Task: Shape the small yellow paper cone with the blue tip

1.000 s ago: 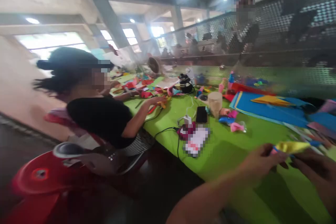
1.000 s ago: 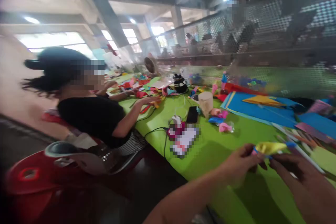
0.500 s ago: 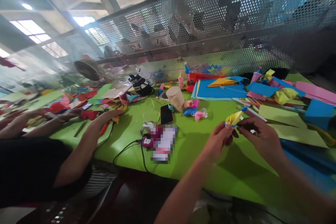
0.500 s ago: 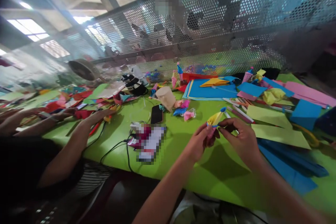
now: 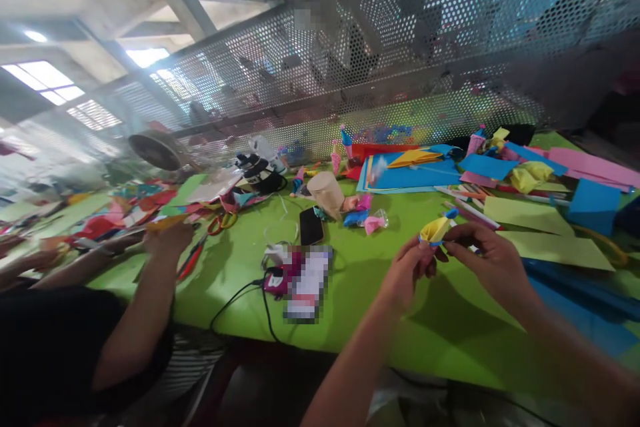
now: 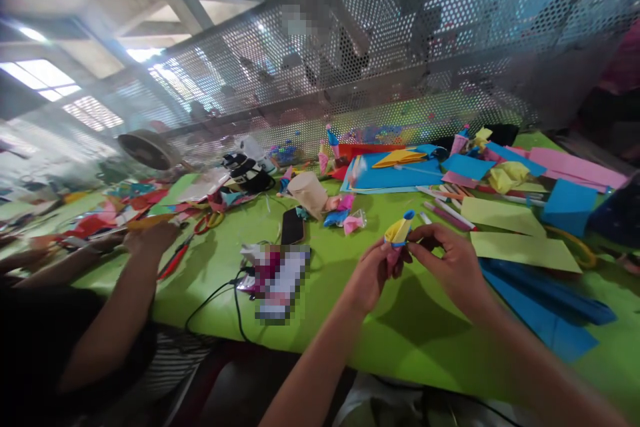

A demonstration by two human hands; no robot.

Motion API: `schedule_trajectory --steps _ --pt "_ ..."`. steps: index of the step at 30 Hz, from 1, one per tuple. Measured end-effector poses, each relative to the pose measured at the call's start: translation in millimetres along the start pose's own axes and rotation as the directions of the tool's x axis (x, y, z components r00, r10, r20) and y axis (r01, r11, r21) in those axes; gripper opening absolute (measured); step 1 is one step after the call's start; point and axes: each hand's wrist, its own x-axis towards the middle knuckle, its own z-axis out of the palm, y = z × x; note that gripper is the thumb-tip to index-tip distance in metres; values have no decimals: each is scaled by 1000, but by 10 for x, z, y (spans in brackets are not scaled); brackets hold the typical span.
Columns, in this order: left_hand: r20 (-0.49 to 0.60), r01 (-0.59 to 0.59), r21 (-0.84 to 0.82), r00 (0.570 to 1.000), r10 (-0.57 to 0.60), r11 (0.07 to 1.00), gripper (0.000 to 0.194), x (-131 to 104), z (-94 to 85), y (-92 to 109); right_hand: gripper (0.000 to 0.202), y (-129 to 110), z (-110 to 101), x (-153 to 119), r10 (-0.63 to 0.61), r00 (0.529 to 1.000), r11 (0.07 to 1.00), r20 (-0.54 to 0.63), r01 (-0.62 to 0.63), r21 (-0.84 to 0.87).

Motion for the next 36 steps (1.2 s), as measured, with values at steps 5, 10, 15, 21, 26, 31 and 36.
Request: schedule_trajectory --steps 5,10,15,21,26,31,36 --pt "2 4 -58 1000 -4 998 40 17 -22 -28 23 -7 4 2 32 999 999 -10 -32 12" --pt "-31 -2 -68 1000 0 998 38 23 -33 -44 27 -1 15 18 61 998 997 10 -61 45" --pt "-75 -18 -55 997 14 998 44 32 -5 -41 25 -19 24 26 41 999 997 0 -41 64" --pt "-77 -12 -56 997 7 998 46 46 -35 -73 27 -23 15 14 48 999 999 -27 -47 26" --pt "-32 16 -49 999 -18 999 54 42 -29 -60 29 -4 1 4 26 1000 1000 13 -26 0" --pt "-40 53 -51 998 -55 997 64 31 7 -23 29 -29 6 3 10 1000 1000 16 -11 8" --pt "-86 46 -43 995 -49 998 59 7 1 -22 30 14 4 -5 30 999 998 32 -32 54"
